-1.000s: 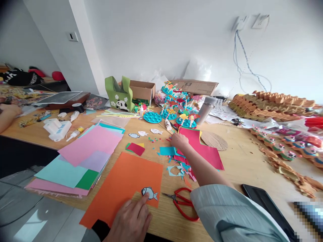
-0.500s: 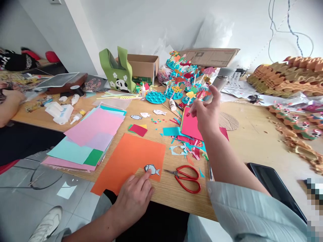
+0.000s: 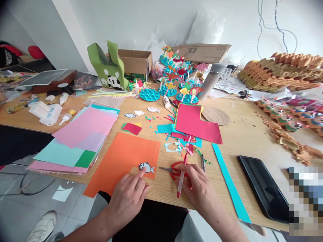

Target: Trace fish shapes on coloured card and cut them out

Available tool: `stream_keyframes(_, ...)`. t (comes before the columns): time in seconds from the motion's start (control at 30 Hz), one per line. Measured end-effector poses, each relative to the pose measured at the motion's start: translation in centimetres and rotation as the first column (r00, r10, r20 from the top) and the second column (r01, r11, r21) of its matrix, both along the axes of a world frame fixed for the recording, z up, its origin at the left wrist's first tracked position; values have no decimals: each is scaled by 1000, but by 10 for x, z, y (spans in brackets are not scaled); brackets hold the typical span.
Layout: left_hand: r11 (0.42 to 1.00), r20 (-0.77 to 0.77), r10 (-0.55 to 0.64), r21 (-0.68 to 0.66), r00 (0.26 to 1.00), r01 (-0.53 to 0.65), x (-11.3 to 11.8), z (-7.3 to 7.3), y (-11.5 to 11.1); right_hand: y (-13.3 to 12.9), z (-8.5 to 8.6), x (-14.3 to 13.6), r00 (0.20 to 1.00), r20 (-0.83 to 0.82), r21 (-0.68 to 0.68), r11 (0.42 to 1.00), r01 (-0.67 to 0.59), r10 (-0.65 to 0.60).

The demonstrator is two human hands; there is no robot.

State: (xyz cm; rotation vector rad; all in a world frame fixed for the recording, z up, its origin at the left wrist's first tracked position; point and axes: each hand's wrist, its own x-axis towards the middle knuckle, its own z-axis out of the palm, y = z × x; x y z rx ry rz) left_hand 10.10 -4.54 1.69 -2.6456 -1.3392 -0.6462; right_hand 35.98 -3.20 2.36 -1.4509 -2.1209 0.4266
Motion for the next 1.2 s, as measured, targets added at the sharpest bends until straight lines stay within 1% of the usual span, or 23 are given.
stream_keyframes(0.07, 1000, -7, -1, -2, 1000, 1, 0, 0, 0, -7, -7, 3, 996, 85, 11, 1000, 0, -1)
stream_keyframes(0.13, 1000, -13, 3, 1, 1000, -3, 0, 1, -1, -8, -8, 3, 990, 138, 41, 999, 19, -24)
stream_keyframes(0.23, 1000, -19, 8, -11, 1000, -8, 1, 1, -2, 1, -3, 1, 983, 176, 142, 989, 34, -59)
stream_keyframes(0.33, 999, -31, 17, -43, 999, -19, 1, 2, -3, 12, 4, -2, 972, 205, 254, 965, 56, -110)
stream_keyframes(0.4, 998, -43, 20, -57, 999, -23, 1, 3, -3, 19, 11, -6, 978, 140, 279, 954, 109, -152)
stream_keyframes(0.47, 998, -53, 22, -58, 998, -25, 1, 4, -4, 25, 22, -16, 981, -33, 231, 953, 195, -193)
stream_keyframes(0.5, 998, -54, 22, -55, 998, -25, 1, 4, -4, 29, 29, -23, 968, -140, 186, 954, 233, -209)
stream_keyframes(0.53, 998, -51, 24, -51, 998, -26, 1, 4, -4, 33, 35, -32, 948, -239, 105, 965, 240, -210)
stream_keyframes(0.57, 998, -45, 27, -48, 999, -29, 1, 4, -4, 38, 41, -41, 928, -323, 36, 977, 210, -187)
stream_keyframes(0.63, 998, -33, 29, -48, 999, -30, 1, 4, -3, 49, 49, -60, 862, -488, -66, 990, 124, -141)
stream_keyframes(0.7, 998, -31, 31, -50, 999, -33, 1, 3, -3, 60, 49, -78, 809, -576, -161, 987, 24, -113)
stream_keyframes(0.8, 998, -35, 37, -49, 999, -39, 1, 1, -3, 72, 36, -96, 778, -619, -266, 961, -79, -107)
stream_keyframes(0.9, 998, -33, 35, -53, 999, -36, 0, 0, -3, 74, 22, -105, 764, -633, -315, 942, -111, -122)
stream_keyframes(1.07, 999, -48, 21, -44, 999, -23, 2, 3, -2, 68, 14, -108, 757, -638, -347, 930, -122, -139)
stream_keyframes(1.2, 999, -45, 23, -42, 999, -24, 3, 6, -1, 66, 9, -109, 807, -586, -304, 943, -133, -75)
